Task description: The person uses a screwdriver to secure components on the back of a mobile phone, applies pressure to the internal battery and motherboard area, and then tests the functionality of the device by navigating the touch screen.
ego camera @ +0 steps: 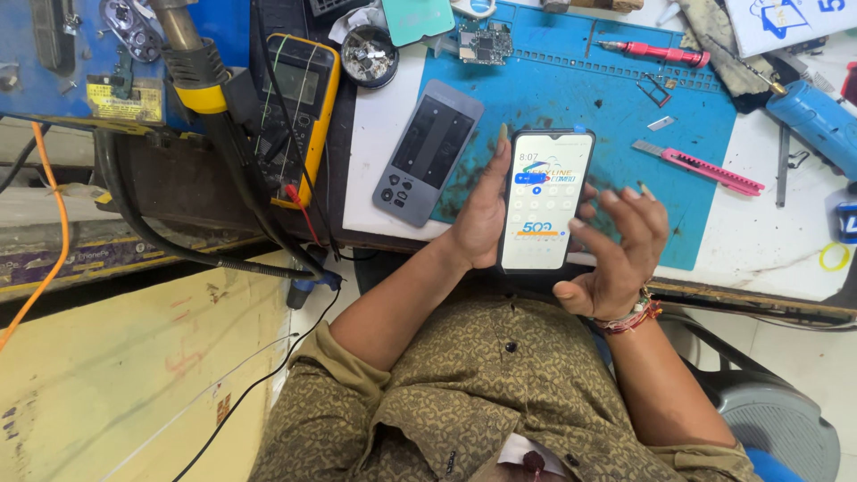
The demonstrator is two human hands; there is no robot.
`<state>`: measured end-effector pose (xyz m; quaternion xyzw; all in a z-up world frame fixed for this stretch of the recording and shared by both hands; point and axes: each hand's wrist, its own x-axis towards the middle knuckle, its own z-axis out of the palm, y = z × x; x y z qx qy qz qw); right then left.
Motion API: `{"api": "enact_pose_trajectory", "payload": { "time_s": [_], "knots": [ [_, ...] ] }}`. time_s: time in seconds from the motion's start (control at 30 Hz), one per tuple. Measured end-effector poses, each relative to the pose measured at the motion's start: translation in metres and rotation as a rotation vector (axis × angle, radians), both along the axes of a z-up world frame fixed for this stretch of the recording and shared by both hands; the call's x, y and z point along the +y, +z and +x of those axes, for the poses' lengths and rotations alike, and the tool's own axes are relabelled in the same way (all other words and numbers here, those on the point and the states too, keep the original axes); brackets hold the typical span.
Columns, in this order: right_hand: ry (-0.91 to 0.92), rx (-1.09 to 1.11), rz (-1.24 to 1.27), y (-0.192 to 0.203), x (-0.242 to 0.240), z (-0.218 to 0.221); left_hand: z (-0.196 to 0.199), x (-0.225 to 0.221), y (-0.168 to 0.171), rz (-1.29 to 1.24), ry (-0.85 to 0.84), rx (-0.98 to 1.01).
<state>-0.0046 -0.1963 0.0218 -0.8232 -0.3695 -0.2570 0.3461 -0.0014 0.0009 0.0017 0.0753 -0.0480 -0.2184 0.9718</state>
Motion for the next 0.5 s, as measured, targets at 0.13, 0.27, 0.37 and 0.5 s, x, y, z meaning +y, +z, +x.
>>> {"api": "enact_pose_trajectory", "payload": {
  "time_s": [0.13, 0.27, 0.37, 0.5],
  "knots": [
    [0.099, -0.050, -0.034, 0.006, 0.003, -0.001, 0.000, -0.001, 0.001, 0.039, 0.010, -0.001],
    [0.147, -0.054, -0.052, 0.015, 0.008, 0.001, 0.001, 0.000, 0.000, 0.058, 0.017, 0.001],
    [0.155, -0.042, -0.076, 0.022, 0.011, 0.002, 0.000, 0.000, 0.000, 0.065, 0.018, 0.015],
    [0.038, 0.060, 0.028, 0.025, 0.017, 0.007, 0.000, -0.002, 0.003, 0.028, -0.017, 0.066]
  ]
}}
